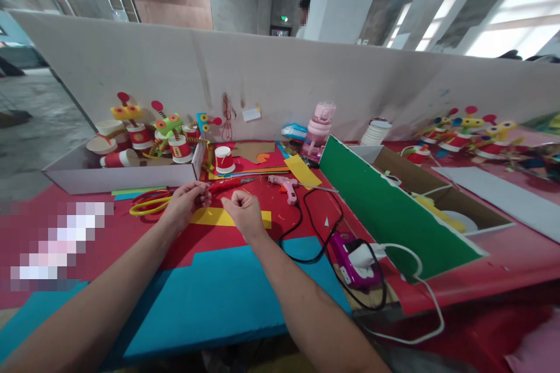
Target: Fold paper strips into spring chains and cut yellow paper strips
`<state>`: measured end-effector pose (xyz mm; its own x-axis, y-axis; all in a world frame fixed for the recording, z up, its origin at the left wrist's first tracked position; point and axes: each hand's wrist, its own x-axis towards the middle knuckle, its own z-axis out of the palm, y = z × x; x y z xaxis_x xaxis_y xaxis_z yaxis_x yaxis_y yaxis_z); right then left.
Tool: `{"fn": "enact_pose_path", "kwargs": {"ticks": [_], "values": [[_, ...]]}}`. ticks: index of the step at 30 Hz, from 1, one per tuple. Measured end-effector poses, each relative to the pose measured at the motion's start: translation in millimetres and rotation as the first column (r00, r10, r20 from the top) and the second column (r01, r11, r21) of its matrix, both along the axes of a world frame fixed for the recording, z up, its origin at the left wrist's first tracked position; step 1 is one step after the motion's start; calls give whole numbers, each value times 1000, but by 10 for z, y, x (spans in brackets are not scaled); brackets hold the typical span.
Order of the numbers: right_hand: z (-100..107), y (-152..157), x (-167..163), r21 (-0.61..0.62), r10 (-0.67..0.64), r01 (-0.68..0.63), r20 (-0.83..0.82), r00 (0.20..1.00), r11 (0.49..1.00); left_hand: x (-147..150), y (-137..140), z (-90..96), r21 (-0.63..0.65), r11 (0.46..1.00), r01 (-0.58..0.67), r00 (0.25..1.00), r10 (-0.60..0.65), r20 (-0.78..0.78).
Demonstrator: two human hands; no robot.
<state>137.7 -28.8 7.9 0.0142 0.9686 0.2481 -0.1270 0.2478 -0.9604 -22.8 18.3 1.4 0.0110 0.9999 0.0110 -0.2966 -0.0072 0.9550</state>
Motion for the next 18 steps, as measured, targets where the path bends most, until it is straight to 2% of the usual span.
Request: {"fn": "enact_pose_path", "kwargs": {"ticks": [2,4,6,7,9,12,15,18], "values": [[30,13,11,-58,102,-105,-57,993,993,1,-9,10,11,1000,2,1000,-2,-9],[71,15,35,-76,245,-251,-76,966,965,0,-15,16,15,1000,4,1000,-4,-20],[105,10,66,-45,346,-346,0,938,937,-4,-18,19,12,1000,5,1000,-5,-28],[114,7,80,-18,357,-357,84,930,934,-7,-18,18,12,1000,4,1000,-3,-31],[113,8,101,68,281,-318,318,905,946,-13,-17,17,12,1000,4,999,-4,-36],[85,25,109,243,48,-252,624,780,937,-17,-19,20,12,1000,9,999,-8,-33],[70,51,103,330,-68,-266,733,677,906,-8,-26,29,15,1000,7,1000,-6,-21],[81,61,104,311,-30,-320,757,653,895,22,-45,48,20,1000,-13,1000,13,16]]}}
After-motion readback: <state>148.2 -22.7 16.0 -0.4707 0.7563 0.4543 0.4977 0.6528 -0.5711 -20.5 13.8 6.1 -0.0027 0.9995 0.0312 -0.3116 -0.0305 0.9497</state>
